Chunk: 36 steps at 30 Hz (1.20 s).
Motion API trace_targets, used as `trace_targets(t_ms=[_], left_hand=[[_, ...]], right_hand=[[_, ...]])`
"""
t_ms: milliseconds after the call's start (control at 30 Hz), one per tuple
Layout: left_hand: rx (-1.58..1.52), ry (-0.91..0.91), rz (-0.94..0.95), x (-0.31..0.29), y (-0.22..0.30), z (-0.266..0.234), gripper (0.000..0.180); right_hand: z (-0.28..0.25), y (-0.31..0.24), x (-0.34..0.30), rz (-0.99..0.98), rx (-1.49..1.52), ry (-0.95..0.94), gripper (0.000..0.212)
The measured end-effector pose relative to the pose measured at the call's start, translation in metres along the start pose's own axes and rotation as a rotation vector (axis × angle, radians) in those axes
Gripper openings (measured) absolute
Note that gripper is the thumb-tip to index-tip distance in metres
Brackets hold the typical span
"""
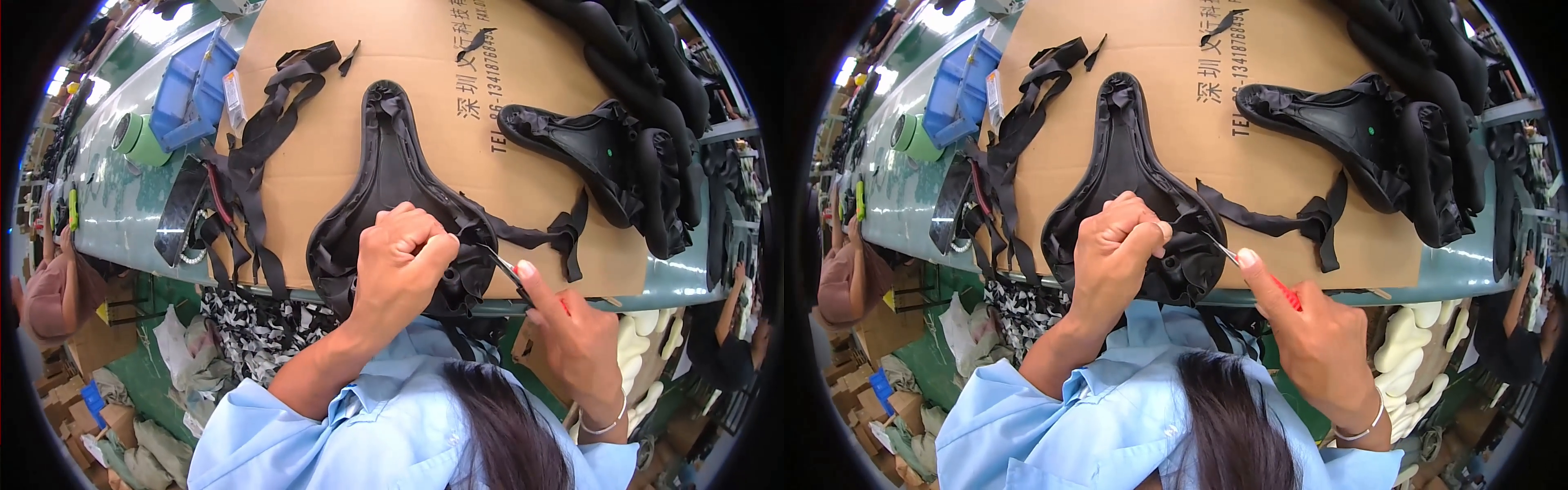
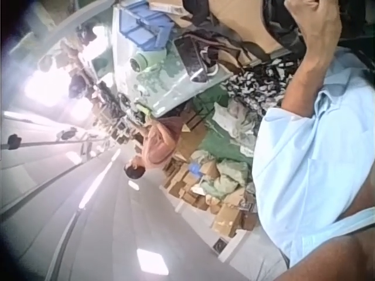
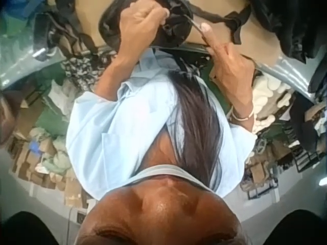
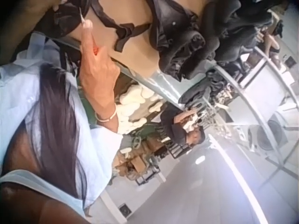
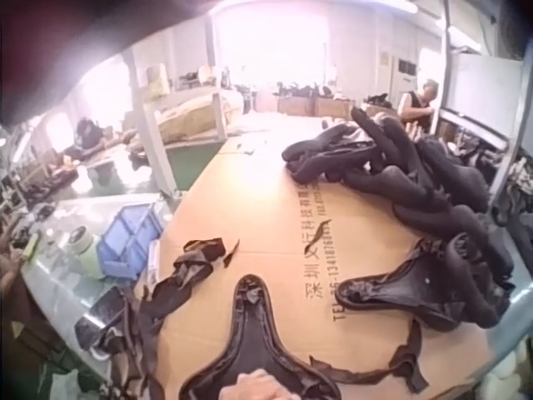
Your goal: Trim excess fabric or material from the base of bicycle seats using a utility knife.
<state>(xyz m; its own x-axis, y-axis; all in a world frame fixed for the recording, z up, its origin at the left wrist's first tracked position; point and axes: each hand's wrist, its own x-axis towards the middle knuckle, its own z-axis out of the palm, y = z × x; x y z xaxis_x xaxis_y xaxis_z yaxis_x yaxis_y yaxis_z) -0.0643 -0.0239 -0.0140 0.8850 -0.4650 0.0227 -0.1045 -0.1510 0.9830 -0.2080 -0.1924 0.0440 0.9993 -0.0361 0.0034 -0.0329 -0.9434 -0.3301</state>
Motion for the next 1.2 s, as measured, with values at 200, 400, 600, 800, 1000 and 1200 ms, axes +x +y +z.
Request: trace_targets(t_ms=[200, 400, 600, 800, 1000, 1200], left_hand=[[-0.033, -0.045, 0.018, 0.0, -0.005, -0.001, 0.02], [-0.708, 0.235, -0.079, 0.006, 0.002, 0.002, 0.019], [-0.64, -0.065, -0.107, 0.007, 0.001, -0.004, 0.018], [0.741, -0.255, 0.538, 0.073, 0.029, -0.006, 0.024], [0.575, -0.669, -0.086, 0.14, 0.049, 0.006, 0.02], [-0.553, -0.239, -0.208, 0.15, 0.047, 0.004, 0.023]], right_hand=[[-0.007, -0.01, 0.03, -0.059, -0.15, -0.137, 0.063], [0.015, -0.026, -0.017, 0.235, 0.241, -0.014, 0.061], [0.029, -0.019, -0.007, 0.304, 0.157, 0.122, 0.058], [0.002, 0.033, 0.055, 0.107, 0.021, 0.059, 0.054], [0.017, 0.032, 0.064, 0.417, 0.64, -0.023, 0.05], [0.048, -0.002, 0.036, 0.428, 0.655, 0.19, 0.052]])
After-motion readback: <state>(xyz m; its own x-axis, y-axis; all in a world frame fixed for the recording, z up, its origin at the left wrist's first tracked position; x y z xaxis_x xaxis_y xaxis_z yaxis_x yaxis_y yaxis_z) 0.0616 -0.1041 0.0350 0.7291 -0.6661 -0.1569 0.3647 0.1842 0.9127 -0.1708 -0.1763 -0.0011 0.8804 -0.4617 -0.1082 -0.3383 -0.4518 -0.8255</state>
